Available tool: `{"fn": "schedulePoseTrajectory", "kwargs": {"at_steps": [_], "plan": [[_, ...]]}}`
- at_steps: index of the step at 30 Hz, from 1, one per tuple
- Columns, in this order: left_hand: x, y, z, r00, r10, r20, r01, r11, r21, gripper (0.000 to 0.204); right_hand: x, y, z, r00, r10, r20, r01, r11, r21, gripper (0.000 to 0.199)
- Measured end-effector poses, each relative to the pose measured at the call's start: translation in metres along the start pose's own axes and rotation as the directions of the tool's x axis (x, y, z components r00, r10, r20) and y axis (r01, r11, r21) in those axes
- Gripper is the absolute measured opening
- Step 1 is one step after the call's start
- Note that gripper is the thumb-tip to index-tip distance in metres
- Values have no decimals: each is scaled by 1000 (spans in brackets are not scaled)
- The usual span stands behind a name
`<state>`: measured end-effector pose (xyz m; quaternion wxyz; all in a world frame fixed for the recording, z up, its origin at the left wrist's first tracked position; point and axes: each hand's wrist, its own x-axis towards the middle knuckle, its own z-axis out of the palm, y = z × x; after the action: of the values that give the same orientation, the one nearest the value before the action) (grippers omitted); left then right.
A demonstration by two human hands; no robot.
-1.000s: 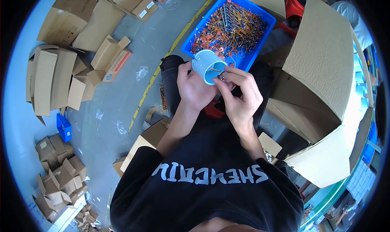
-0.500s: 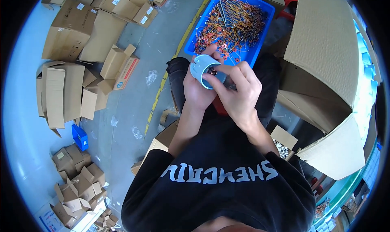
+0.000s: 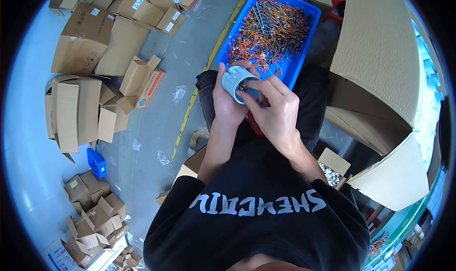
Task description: The person installs wired components from a tray into plastic cups by hand and places the assembled cups into a cardboard box.
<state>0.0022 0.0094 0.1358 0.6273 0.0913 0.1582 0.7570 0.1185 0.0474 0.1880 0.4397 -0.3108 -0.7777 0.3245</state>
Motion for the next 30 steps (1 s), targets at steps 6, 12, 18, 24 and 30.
{"fn": "schedulePoseTrajectory", "kwargs": {"at_steps": [6,12,18,24,30], "plan": [[0,1,16,998,15,-56,-14,1000,20,52,5,2,0,999,39,3,-39,999,22,22],[1,0,-6,999,-37,-37,34,997,-73,52,5,2,2,997,50,51,-51,999,17,21],[-1,-2,-12,997,-73,-25,69,989,-127,51,6,1,-2,992,79,95,-79,997,-10,23],[0,6,-3,999,-23,46,23,1000,-11,55,7,-4,-18,996,54,66,-66,981,184,34],[7,7,11,961,-129,246,114,991,74,70,16,-2,-20,953,173,247,-227,951,211,47]]}}
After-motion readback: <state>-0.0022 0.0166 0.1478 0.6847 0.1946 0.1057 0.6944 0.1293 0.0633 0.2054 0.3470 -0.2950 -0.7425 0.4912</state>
